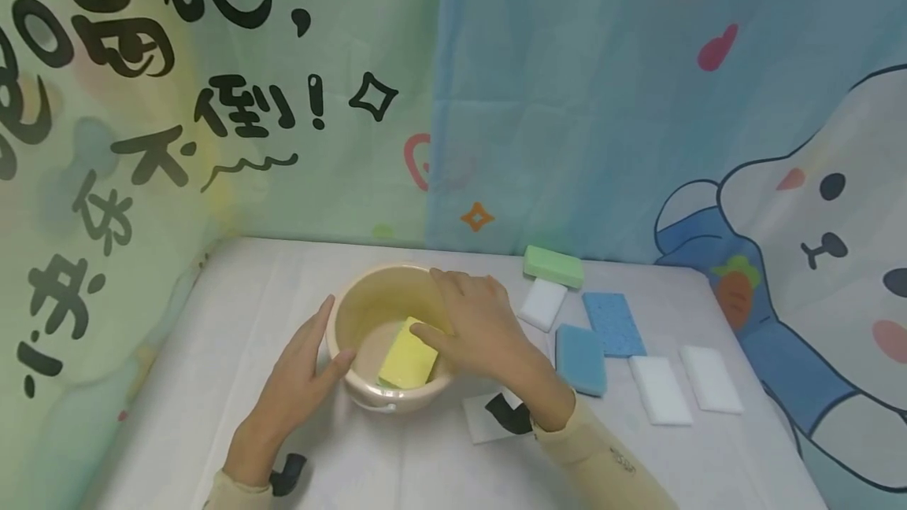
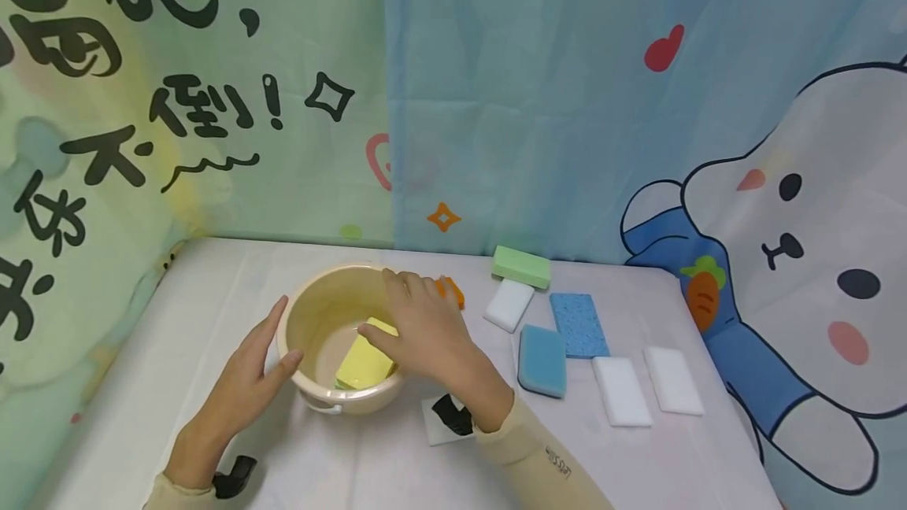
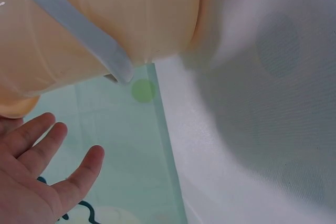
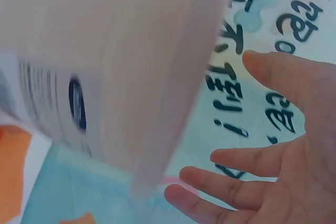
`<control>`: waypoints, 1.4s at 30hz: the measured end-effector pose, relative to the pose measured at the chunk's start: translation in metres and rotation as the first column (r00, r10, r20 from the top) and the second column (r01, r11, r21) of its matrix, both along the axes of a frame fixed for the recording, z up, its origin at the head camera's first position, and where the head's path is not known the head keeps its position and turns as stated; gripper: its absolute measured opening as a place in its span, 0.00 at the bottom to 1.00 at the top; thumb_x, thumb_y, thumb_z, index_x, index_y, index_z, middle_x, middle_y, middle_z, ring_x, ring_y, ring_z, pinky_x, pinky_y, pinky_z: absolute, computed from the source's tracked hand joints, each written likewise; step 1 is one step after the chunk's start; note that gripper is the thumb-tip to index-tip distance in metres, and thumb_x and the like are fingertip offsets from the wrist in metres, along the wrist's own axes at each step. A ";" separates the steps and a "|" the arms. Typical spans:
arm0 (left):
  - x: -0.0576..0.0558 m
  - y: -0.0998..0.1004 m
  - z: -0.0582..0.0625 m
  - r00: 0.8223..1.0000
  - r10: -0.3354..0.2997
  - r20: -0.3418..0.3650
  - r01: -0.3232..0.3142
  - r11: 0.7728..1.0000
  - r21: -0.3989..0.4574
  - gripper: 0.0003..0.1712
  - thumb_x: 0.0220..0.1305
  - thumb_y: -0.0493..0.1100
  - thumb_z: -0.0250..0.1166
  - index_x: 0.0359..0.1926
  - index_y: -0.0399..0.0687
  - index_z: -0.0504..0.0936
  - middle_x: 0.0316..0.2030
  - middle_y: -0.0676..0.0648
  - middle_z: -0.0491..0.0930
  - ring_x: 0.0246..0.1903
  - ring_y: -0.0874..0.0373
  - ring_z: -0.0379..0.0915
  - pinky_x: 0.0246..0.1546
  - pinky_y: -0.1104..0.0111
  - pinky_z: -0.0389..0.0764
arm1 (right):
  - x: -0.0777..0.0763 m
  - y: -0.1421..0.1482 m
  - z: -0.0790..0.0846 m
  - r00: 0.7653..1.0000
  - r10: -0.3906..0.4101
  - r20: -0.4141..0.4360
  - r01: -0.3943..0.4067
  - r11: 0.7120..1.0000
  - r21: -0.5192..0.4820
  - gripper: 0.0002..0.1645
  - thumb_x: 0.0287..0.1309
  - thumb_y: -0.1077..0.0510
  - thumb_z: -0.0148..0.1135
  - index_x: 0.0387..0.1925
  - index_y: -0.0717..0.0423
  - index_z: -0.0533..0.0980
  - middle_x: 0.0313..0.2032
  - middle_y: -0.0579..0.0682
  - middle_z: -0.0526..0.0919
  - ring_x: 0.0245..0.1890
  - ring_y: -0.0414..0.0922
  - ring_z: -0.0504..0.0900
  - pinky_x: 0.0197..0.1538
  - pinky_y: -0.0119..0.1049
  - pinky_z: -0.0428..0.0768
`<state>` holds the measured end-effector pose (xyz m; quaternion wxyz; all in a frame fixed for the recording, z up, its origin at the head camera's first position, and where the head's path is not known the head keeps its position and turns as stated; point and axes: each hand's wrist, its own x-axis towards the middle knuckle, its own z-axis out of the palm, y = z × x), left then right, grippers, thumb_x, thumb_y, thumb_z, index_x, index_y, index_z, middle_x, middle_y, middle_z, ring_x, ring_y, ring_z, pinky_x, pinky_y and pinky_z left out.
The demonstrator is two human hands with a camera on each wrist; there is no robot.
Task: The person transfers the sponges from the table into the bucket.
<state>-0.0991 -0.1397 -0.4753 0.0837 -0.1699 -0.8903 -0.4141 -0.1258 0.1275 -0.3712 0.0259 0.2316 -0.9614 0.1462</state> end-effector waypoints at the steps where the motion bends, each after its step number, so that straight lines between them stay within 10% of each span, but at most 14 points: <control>1: 0.000 0.000 0.000 1.000 0.001 0.001 -0.001 1.000 -0.001 0.45 0.72 0.50 0.61 0.79 0.43 0.48 0.74 0.40 0.57 0.72 0.42 0.54 0.69 0.45 0.58 | 0.000 0.004 0.002 1.000 -0.009 -0.003 0.009 1.000 -0.008 0.46 0.64 0.36 0.62 0.71 0.61 0.64 0.62 0.58 0.75 0.63 0.57 0.71 0.67 0.61 0.61; 42: 0.003 0.001 0.000 1.000 0.001 0.013 -0.001 1.000 0.021 0.45 0.72 0.50 0.60 0.80 0.48 0.46 0.74 0.39 0.57 0.72 0.41 0.54 0.69 0.43 0.57 | 0.025 0.162 -0.025 0.993 -0.105 0.051 0.109 0.990 -0.091 0.44 0.60 0.49 0.71 0.69 0.66 0.64 0.65 0.68 0.69 0.64 0.67 0.66 0.61 0.69 0.64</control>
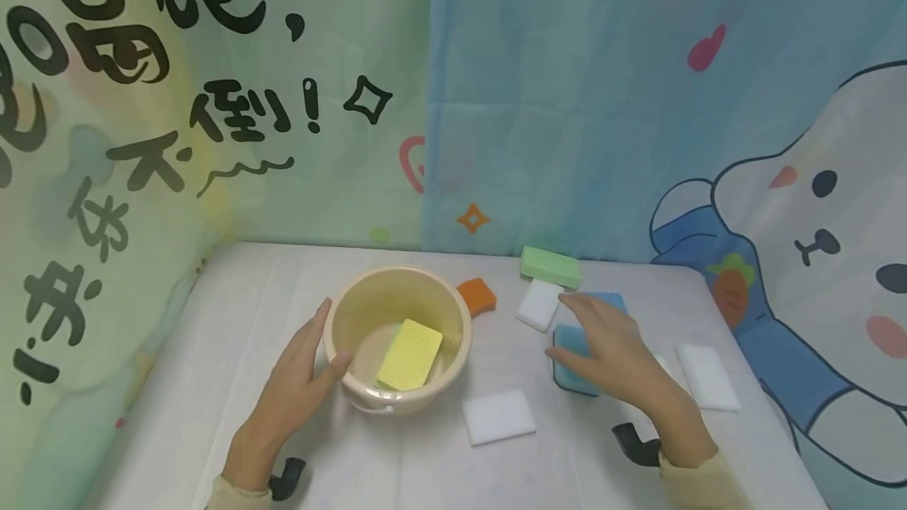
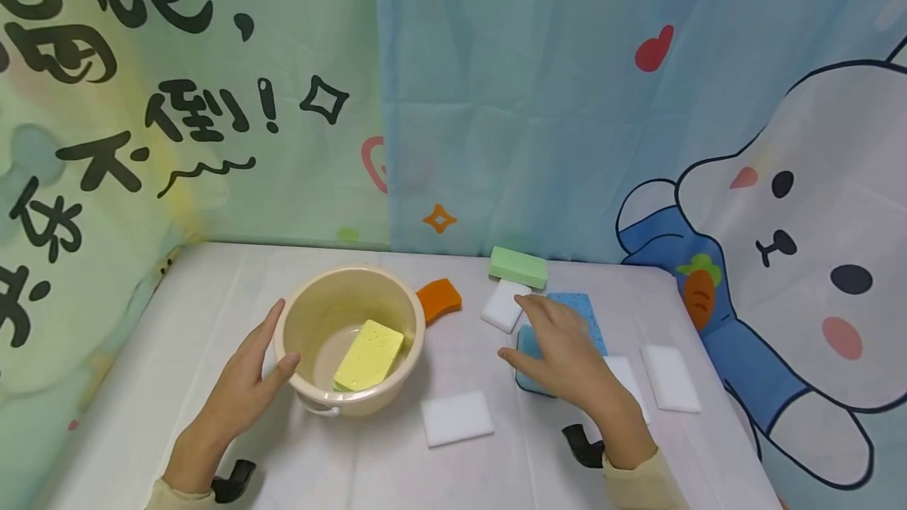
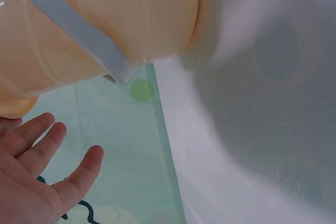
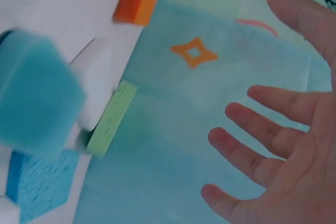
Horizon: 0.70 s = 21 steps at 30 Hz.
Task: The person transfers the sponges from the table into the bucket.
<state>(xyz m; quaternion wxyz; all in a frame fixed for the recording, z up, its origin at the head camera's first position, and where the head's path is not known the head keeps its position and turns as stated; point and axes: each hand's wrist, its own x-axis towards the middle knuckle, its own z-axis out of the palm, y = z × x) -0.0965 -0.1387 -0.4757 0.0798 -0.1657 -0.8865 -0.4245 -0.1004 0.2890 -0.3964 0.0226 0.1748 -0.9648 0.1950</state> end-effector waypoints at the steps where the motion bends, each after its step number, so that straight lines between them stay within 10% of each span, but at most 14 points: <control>1: 0.000 0.000 0.000 1.000 -0.003 -0.001 0.003 1.000 0.003 0.45 0.72 0.50 0.61 0.80 0.47 0.47 0.74 0.39 0.57 0.72 0.41 0.54 0.69 0.43 0.57 | 0.001 0.004 -0.001 1.000 0.001 0.006 -0.001 1.000 0.012 0.45 0.59 0.49 0.72 0.69 0.66 0.64 0.65 0.68 0.69 0.65 0.67 0.65 0.61 0.70 0.64; 21: -0.001 0.000 0.002 1.000 -0.003 -0.012 0.003 1.000 -0.011 0.45 0.72 0.51 0.61 0.80 0.44 0.48 0.74 0.39 0.57 0.72 0.40 0.54 0.69 0.43 0.58 | -0.004 0.041 -0.034 0.991 -0.059 0.123 0.032 0.976 0.216 0.69 0.36 0.37 0.83 0.71 0.67 0.58 0.66 0.74 0.62 0.63 0.75 0.62 0.55 0.76 0.65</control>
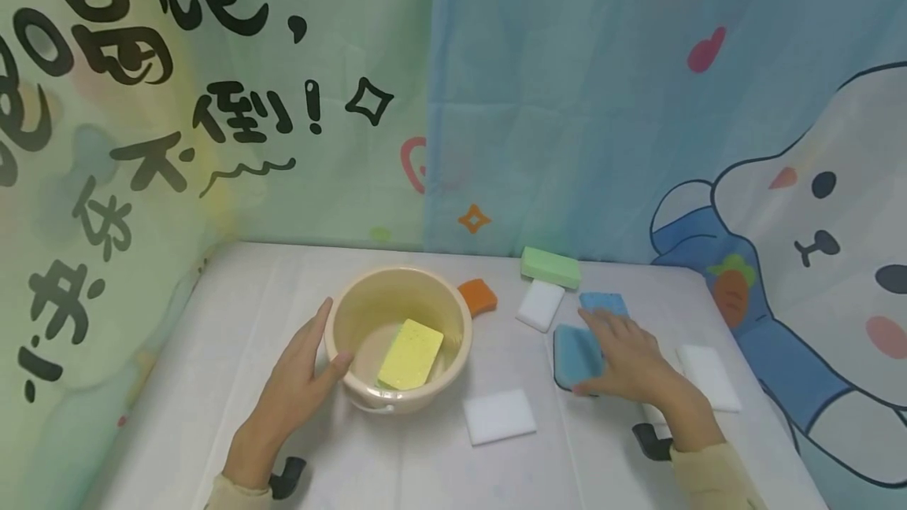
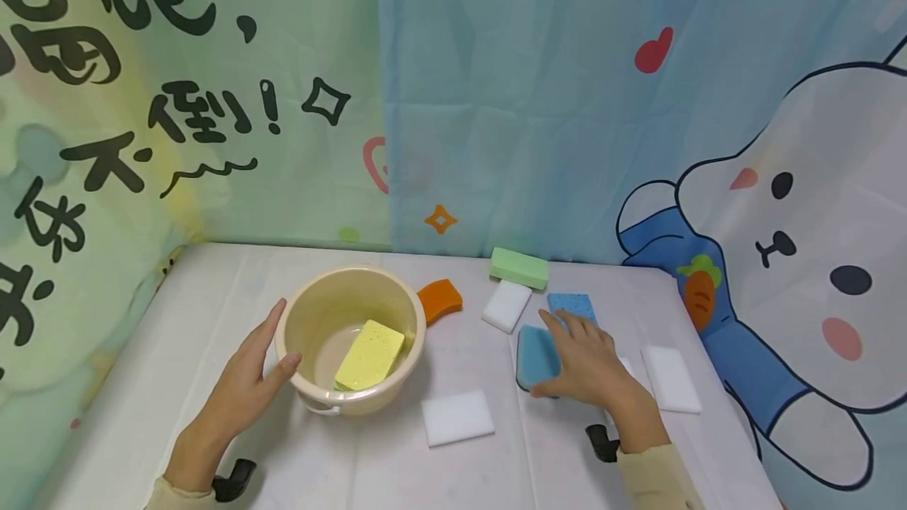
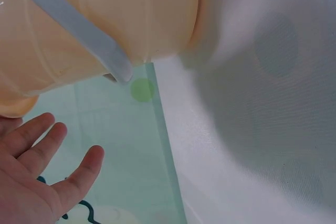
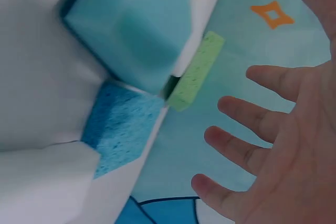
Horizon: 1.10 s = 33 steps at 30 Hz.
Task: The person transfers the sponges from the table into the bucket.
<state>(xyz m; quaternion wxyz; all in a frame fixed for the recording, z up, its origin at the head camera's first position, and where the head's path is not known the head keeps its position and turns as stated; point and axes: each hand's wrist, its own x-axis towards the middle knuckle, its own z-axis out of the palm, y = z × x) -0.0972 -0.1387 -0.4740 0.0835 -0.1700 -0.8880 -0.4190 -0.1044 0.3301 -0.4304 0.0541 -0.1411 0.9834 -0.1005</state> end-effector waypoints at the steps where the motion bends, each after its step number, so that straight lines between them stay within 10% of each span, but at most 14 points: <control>1: 0.000 0.000 0.000 1.000 -0.001 0.000 0.001 1.000 0.000 0.45 0.72 0.50 0.61 0.80 0.45 0.48 0.74 0.39 0.57 0.72 0.40 0.54 0.69 0.43 0.58 | -0.001 0.001 -0.002 1.000 -0.005 0.014 0.005 1.000 0.005 0.71 0.34 0.36 0.83 0.72 0.67 0.58 0.66 0.74 0.62 0.63 0.75 0.61 0.55 0.76 0.64; 33: 0.000 -0.001 -0.001 1.000 0.005 0.005 -0.005 1.000 -0.002 0.46 0.71 0.49 0.62 0.80 0.47 0.48 0.75 0.40 0.57 0.72 0.41 0.54 0.69 0.43 0.58 | -0.015 0.011 -0.039 0.994 -0.018 0.108 0.012 0.998 0.056 0.75 0.30 0.34 0.83 0.71 0.70 0.56 0.64 0.76 0.64 0.62 0.77 0.60 0.58 0.78 0.59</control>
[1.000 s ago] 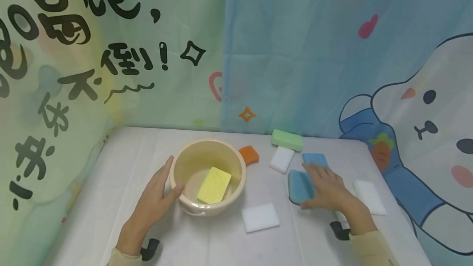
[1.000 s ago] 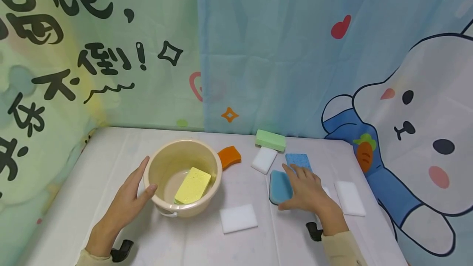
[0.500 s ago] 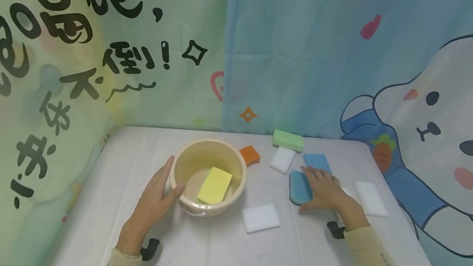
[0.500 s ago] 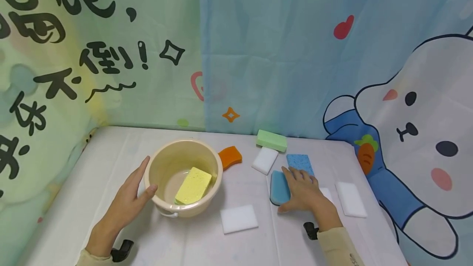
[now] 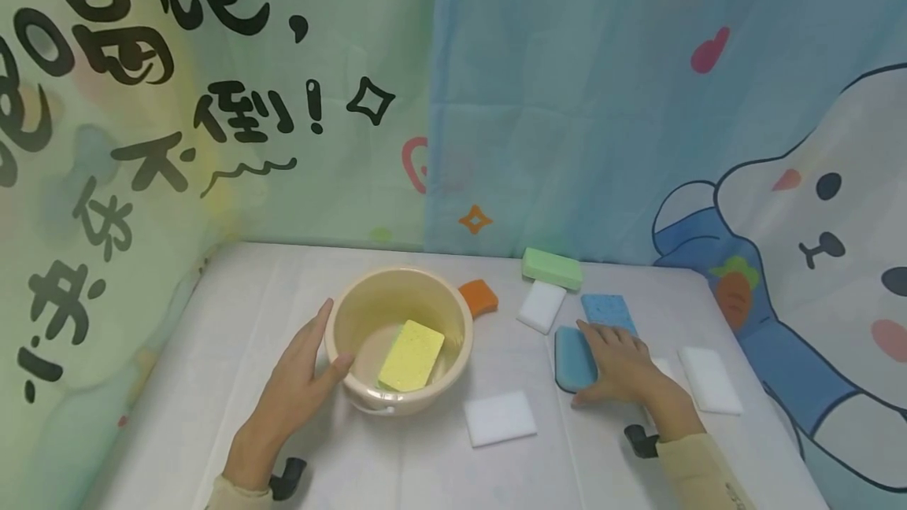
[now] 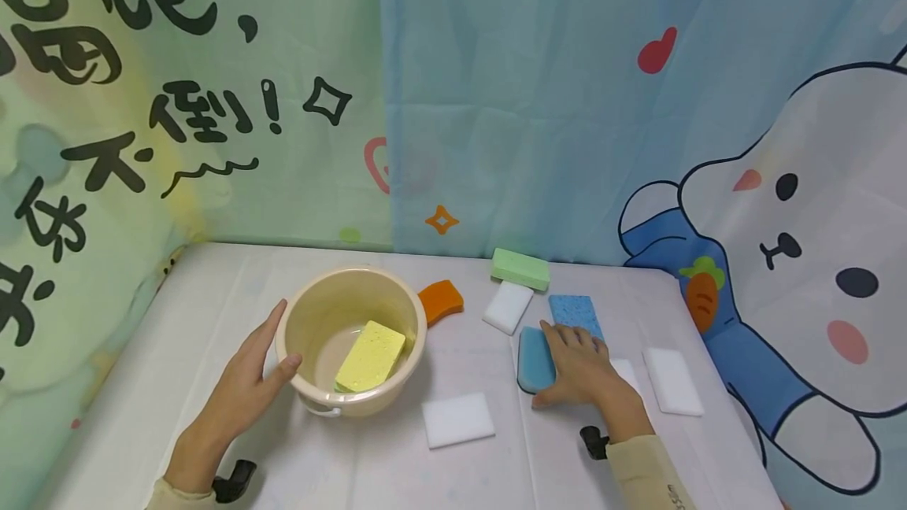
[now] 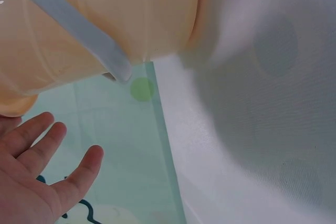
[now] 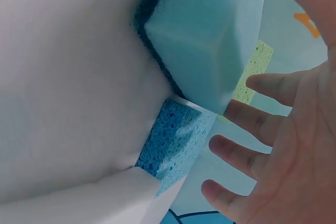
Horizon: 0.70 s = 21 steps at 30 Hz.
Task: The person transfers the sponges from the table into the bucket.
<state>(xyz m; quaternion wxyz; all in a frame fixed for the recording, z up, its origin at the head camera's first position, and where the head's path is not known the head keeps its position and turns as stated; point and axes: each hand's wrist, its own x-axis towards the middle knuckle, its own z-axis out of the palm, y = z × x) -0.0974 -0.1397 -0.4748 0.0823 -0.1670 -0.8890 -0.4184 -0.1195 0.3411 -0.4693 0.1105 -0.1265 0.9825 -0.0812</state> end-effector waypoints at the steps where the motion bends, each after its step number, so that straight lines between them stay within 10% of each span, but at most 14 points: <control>1: 0.000 0.000 0.000 1.000 0.000 0.001 0.000 1.000 0.000 0.46 0.71 0.49 0.62 0.80 0.46 0.48 0.75 0.40 0.57 0.72 0.41 0.54 0.69 0.43 0.58 | 0.000 0.000 -0.001 1.000 0.000 0.000 0.000 1.000 0.000 0.75 0.31 0.34 0.83 0.71 0.71 0.56 0.64 0.76 0.64 0.62 0.77 0.60 0.58 0.78 0.59; 21: 0.000 0.001 0.001 1.000 0.006 0.004 -0.006 1.000 -0.011 0.45 0.72 0.52 0.61 0.79 0.44 0.49 0.74 0.39 0.58 0.72 0.40 0.55 0.69 0.43 0.59 | 0.001 -0.001 -0.004 0.998 -0.052 -0.038 0.051 0.998 -0.025 0.69 0.34 0.34 0.82 0.68 0.71 0.63 0.60 0.75 0.67 0.61 0.74 0.63 0.59 0.76 0.61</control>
